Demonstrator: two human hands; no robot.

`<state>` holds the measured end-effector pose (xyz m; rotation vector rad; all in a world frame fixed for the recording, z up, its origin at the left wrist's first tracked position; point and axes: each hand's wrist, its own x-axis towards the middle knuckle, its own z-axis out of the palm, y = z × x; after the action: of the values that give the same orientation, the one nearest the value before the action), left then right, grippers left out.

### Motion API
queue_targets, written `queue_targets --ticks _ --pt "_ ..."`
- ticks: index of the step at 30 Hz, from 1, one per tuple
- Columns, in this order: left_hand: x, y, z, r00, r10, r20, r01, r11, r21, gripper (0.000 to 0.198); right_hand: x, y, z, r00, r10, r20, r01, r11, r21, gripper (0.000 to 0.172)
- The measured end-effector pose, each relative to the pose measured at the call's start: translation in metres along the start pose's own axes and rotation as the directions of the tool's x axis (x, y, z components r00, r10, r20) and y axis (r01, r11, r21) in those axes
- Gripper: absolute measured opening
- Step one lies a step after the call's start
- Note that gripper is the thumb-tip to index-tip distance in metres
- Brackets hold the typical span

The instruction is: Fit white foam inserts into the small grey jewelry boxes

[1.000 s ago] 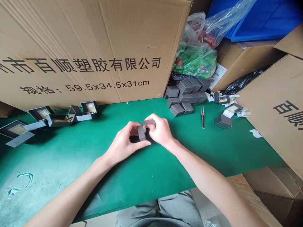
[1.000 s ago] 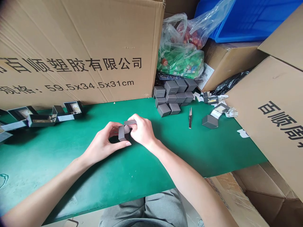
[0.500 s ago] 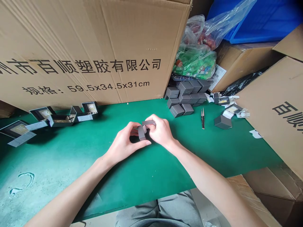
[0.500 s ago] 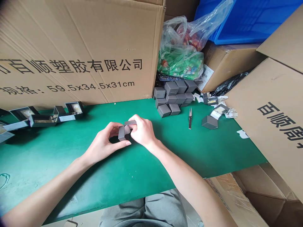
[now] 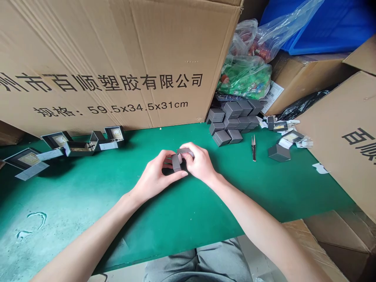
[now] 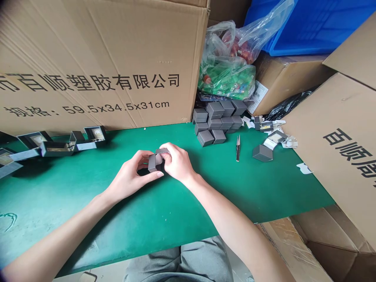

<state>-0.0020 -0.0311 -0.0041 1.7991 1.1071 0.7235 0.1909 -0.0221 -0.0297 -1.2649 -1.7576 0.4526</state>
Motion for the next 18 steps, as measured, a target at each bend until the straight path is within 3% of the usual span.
queue_targets --ticks 13,18 --pt "0.0075 -0.0015 0.0004 0.994 -0.105 -0.035 0.090 0.953 -0.290 0.050 0.0016 0.0012 0.0016 0.993 -0.093 -0.073 0.094 0.996 0.013 0.028" --pt "0.0085 0.0045 -0.0012 0.986 -0.158 -0.059 0.133 0.943 -0.306 0.052 -0.0001 0.0023 0.0033 0.995 -0.052 -0.080 0.057 0.997 0.055 0.032"
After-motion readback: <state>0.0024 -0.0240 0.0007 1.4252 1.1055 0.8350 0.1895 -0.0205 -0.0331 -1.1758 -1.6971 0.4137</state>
